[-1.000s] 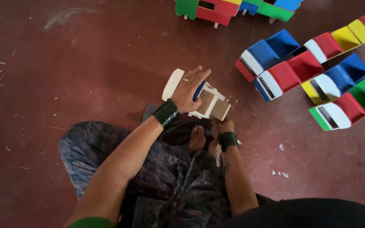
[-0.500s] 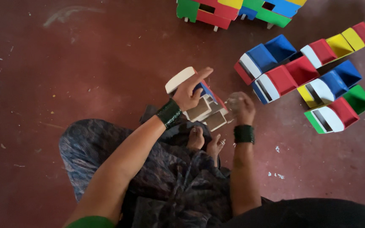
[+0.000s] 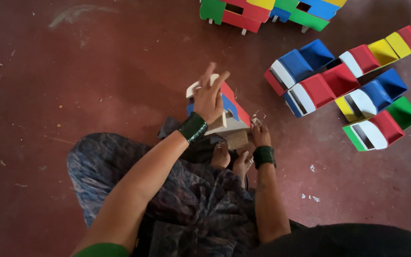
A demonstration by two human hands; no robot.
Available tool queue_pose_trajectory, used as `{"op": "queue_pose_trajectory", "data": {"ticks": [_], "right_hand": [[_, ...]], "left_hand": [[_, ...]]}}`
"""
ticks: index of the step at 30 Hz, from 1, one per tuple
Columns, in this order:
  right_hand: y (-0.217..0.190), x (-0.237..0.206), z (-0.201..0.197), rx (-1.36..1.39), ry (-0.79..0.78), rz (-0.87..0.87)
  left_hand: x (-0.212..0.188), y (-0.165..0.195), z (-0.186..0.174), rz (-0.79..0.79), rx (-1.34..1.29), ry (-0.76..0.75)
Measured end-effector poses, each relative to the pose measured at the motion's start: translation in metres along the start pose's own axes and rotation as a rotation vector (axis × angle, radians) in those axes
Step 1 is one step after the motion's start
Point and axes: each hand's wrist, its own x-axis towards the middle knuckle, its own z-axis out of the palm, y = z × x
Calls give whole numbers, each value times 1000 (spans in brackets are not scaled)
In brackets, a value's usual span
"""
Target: The person sits on the floor and assembles colorful toy pieces. They first wipe a toy piece with a cloth, then fit and press colored toy components together one at a time, holding each piece steady with one hand while attaching parts with the other.
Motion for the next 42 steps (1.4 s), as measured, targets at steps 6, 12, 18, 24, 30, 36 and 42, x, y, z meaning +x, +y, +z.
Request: {"op": "queue_pose_trajectory", "data": {"ticks": [6, 12, 18, 24, 30, 36, 42], "right_hand": [[0, -6, 5, 392, -88, 335], [4, -7, 13, 1027, -98, 38], [18, -19, 12, -317, 131, -532], [14, -14, 6, -314, 148, -743], [16, -5, -10, 443, 8, 105], [16, 15, -38, 919, 18, -236], [-23, 10, -32, 999, -106, -292]], "left_hand": [[4, -16, -3, -323, 101, -275], [-7, -1, -14, -55, -21, -104], [-7, 13, -7, 12, 22, -106], [-3, 6, -10, 22, -29, -77], [-3, 26, -6, 156, -49, -70], [-6, 24, -5, 156, -12, -1], [-4, 18, -5, 142, -18, -74]]}}
